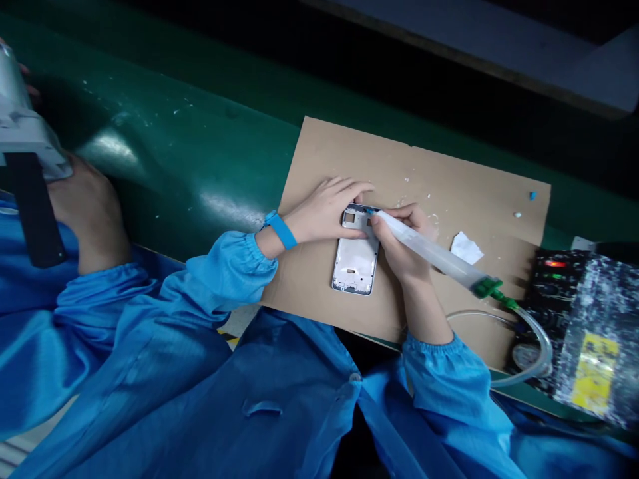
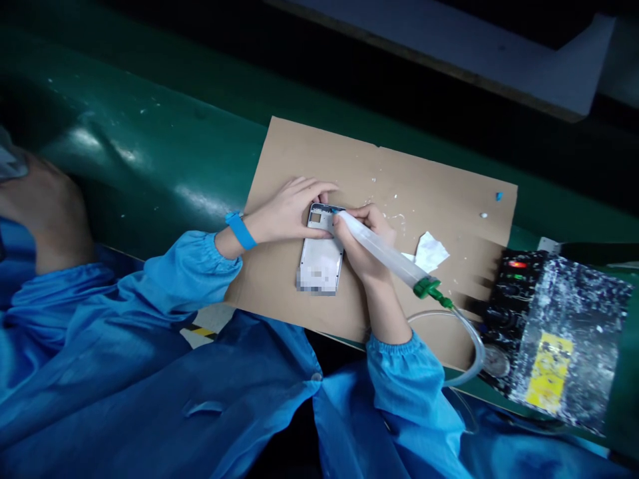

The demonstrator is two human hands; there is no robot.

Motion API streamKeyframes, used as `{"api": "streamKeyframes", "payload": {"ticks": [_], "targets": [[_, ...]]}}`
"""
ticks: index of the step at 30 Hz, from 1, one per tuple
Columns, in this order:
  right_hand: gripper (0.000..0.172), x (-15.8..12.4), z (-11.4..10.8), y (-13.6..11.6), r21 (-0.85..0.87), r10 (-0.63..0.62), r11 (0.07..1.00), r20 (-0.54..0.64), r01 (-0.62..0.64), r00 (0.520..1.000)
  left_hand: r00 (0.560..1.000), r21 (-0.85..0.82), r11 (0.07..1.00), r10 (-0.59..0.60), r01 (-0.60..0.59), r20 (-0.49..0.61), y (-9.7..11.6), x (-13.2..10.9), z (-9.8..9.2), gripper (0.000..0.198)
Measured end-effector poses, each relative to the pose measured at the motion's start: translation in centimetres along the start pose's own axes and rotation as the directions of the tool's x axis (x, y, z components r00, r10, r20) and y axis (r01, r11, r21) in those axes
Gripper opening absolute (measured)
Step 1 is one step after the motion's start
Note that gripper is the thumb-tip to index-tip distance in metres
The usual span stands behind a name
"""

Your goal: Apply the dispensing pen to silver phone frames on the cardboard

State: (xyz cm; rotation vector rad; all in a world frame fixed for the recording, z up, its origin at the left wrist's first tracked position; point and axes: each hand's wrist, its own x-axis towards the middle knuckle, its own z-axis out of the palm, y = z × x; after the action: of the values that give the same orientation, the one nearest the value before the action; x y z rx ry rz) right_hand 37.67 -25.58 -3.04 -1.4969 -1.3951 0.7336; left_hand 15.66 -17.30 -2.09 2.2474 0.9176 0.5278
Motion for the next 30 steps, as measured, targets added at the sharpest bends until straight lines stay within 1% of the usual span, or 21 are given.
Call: {"api": "streamKeyframes", "payload": {"ticks": [3, 11, 16, 22, 26, 30], "targets": [[0.039, -0.01, -0.01, 0.03, -0.001, -0.013, 1.0, -0.01, 0.013, 1.0, 1.0, 0.005, 1.0, -0.004, 0.004, 0.002, 0.12, 0.05, -0.07, 0.077], [0.041, -0.07, 0.03, 0.08, -0.065, 0.006, 0.998, -0.015, -0.007, 1.0, 1.0, 0.001, 1.0, -0.01, 0.01, 0.011, 0.25, 0.1, -0.09, 0.078], [0.048, -0.02, -0.03, -0.14, -0.018, 0.01, 1.0, -0.009, -0.01, 1.0, 1.0, 0.002, 1.0, -0.01, 0.01, 0.012, 0.03, 0.1, 0.01, 0.079], [0.047, -0.03, 0.0, -0.5, -0.006, -0.007, 1.0, -0.009, 0.007, 1.0, 1.0, -0.005, 1.0, 0.007, -0.007, 0.006, -0.26, 0.12, 0.17, 0.077], [0.045, -0.02, -0.01, -0.43, -0.017, 0.01, 1.0, -0.012, -0.01, 1.0, 1.0, -0.001, 1.0, -0.004, 0.004, 0.008, -0.11, 0.14, 0.15, 0.077], [0.051, 0.0, -0.09, -0.07, -0.016, 0.017, 1.0, -0.012, -0.017, 1.0, 1.0, -0.004, 1.0, -0.011, 0.011, 0.017, -0.13, 0.16, 0.19, 0.079]]}}
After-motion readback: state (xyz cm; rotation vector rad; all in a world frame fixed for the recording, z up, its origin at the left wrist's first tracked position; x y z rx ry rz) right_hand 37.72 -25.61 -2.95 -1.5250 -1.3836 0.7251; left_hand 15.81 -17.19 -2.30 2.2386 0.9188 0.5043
